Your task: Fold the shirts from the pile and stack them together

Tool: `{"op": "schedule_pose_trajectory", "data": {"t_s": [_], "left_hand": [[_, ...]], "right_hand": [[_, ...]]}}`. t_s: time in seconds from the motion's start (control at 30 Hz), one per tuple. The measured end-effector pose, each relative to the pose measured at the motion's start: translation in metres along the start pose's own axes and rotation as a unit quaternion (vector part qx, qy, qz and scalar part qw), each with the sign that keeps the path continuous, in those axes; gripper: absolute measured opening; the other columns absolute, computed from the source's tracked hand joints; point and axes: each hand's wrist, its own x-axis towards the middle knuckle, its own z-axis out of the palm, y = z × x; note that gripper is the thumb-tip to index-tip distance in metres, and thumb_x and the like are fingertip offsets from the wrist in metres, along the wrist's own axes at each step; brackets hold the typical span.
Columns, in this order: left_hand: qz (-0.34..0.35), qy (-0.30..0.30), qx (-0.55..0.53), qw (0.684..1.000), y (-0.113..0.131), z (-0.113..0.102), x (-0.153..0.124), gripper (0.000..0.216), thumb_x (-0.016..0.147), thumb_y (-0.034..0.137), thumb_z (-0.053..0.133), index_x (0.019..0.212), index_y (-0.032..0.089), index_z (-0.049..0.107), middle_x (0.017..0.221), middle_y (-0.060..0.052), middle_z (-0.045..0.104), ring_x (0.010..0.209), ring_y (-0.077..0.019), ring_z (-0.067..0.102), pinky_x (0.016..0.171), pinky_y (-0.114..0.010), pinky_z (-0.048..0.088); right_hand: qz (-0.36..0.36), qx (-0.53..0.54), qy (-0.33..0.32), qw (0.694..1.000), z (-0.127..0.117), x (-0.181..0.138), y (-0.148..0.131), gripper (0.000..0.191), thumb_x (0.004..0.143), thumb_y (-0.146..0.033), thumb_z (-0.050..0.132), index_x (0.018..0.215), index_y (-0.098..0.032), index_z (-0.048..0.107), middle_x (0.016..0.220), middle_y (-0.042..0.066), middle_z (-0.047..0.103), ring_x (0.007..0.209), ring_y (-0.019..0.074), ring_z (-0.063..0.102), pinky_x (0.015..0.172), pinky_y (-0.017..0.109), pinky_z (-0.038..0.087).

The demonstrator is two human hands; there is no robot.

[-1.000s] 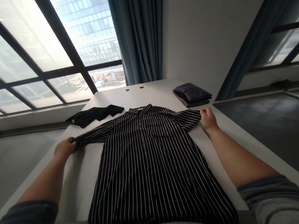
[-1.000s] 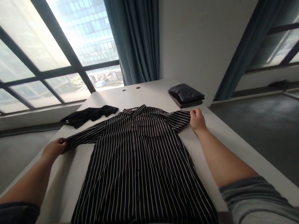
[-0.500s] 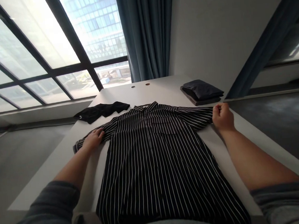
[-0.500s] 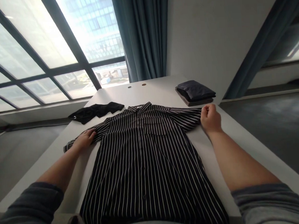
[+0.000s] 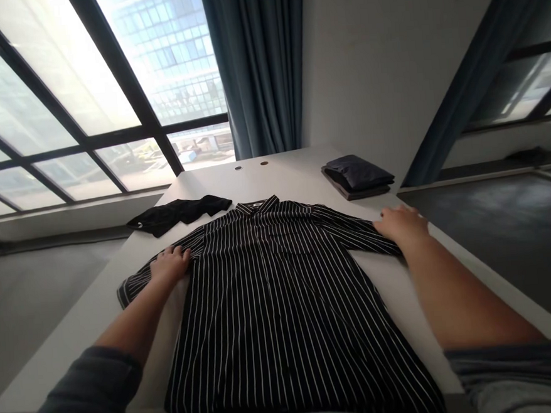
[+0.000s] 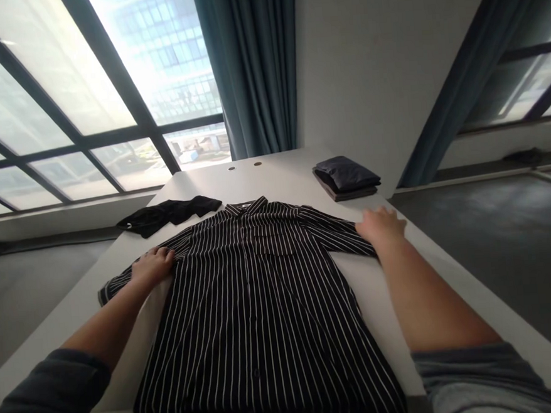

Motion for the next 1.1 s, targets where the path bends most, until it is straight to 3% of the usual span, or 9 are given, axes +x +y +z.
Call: {"op": "schedule_pose_trajectory", "data": {"t_s": [0.07, 0.17, 0.23, 0.3, 0.4, 0.53, 0.9, 1.0, 1.1], "left_hand": [[0.069, 0.037, 0.002, 0.997, 0.026, -0.002, 0.002, 0.067, 0.103, 0.059, 0.023, 0.146, 0.020, 0.058, 0.156, -0.019, 0.051, 0.139, -0.0404, 0.050, 0.111, -0.056, 0.042], [0.151, 0.045, -0.009, 0.987, 0.076, -0.003, 0.013, 0.066, 0.103, 0.059, 0.024, 0.148, 0.025, 0.058, 0.159, -0.014, 0.050, 0.141, -0.0379, 0.050, 0.113, -0.054, 0.041], [0.162, 0.029, -0.015, 0.986, 0.107, -0.002, 0.025, 0.067, 0.102, 0.062, 0.025, 0.154, 0.029, 0.052, 0.164, -0.014, 0.044, 0.147, -0.0395, 0.043, 0.115, -0.059, 0.038], [0.134, -0.023, -0.025, 0.990, 0.132, 0.003, 0.039, 0.071, 0.100, 0.068, 0.027, 0.160, 0.034, 0.043, 0.170, -0.014, 0.035, 0.152, -0.0446, 0.034, 0.114, -0.067, 0.034], [0.093, -0.084, -0.040, 0.991, 0.155, 0.017, 0.059, 0.077, 0.096, 0.074, 0.026, 0.164, 0.039, 0.034, 0.175, -0.013, 0.021, 0.156, -0.0522, 0.021, 0.109, -0.077, 0.033], [0.100, -0.073, -0.055, 0.991, 0.173, 0.033, 0.081, 0.078, 0.096, 0.076, 0.020, 0.166, 0.042, 0.026, 0.178, -0.006, 0.009, 0.159, -0.0504, 0.007, 0.113, -0.080, 0.023], [0.119, -0.056, -0.066, 0.989, 0.202, 0.039, 0.127, 0.079, 0.095, 0.078, 0.021, 0.166, 0.043, 0.025, 0.177, -0.005, 0.012, 0.160, -0.0480, 0.007, 0.116, -0.082, 0.011], [0.127, -0.034, -0.068, 0.989, 0.205, 0.032, 0.118, 0.074, 0.099, 0.072, 0.022, 0.165, 0.039, 0.031, 0.177, -0.007, 0.015, 0.160, -0.0462, 0.009, 0.118, -0.081, 0.009], [0.167, 0.025, -0.066, 0.983, 0.206, 0.019, 0.086, 0.066, 0.106, 0.059, 0.022, 0.163, 0.031, 0.039, 0.176, -0.009, 0.020, 0.161, -0.0405, 0.014, 0.121, -0.076, 0.011]], "right_hand": [[-0.108, -0.036, -0.035, 0.993, 0.000, -0.004, -0.044, 0.034, 0.079, -0.040, 0.074, 0.107, -0.020, 0.077, 0.126, 0.022, 0.068, 0.128, 0.0433, 0.057, 0.107, 0.064, 0.044], [-0.267, -0.013, -0.142, 0.953, 0.014, -0.003, -0.112, 0.042, 0.095, -0.038, 0.056, 0.129, -0.019, 0.072, 0.136, 0.017, 0.067, 0.131, 0.0316, 0.058, 0.119, 0.046, 0.040], [-0.286, -0.006, -0.229, 0.931, 0.032, 0.000, -0.144, 0.047, 0.100, -0.038, 0.046, 0.140, -0.021, 0.065, 0.144, 0.013, 0.063, 0.134, 0.0263, 0.058, 0.120, 0.040, 0.039], [-0.255, -0.028, -0.274, 0.927, 0.054, 0.004, -0.158, 0.054, 0.102, -0.042, 0.045, 0.149, -0.018, 0.058, 0.156, 0.015, 0.053, 0.142, 0.0271, 0.051, 0.123, 0.044, 0.035], [-0.203, -0.057, -0.286, 0.935, 0.082, 0.013, -0.150, 0.065, 0.104, -0.053, 0.038, 0.162, -0.023, 0.039, 0.172, 0.012, 0.028, 0.157, 0.0317, 0.029, 0.126, 0.062, 0.020], [-0.161, -0.082, -0.302, 0.936, 0.100, 0.033, -0.126, 0.069, 0.106, -0.062, 0.020, 0.168, -0.033, 0.023, 0.177, 0.003, 0.009, 0.163, 0.0313, 0.010, 0.128, 0.063, 0.007], [-0.124, -0.096, -0.297, 0.942, 0.115, 0.077, -0.119, 0.062, 0.108, -0.054, 0.013, 0.168, -0.038, 0.019, 0.177, 0.001, 0.005, 0.163, 0.0287, 0.008, 0.129, 0.059, 0.006], [-0.124, -0.088, -0.285, 0.946, 0.112, 0.076, -0.121, 0.061, 0.109, -0.053, 0.017, 0.168, -0.036, 0.023, 0.177, 0.003, 0.009, 0.163, 0.0292, 0.011, 0.129, 0.059, 0.008], [-0.156, -0.060, -0.233, 0.958, 0.097, 0.063, -0.125, 0.059, 0.109, -0.046, 0.024, 0.163, -0.026, 0.039, 0.175, 0.009, 0.019, 0.162, 0.0306, 0.017, 0.130, 0.057, 0.015]]}}
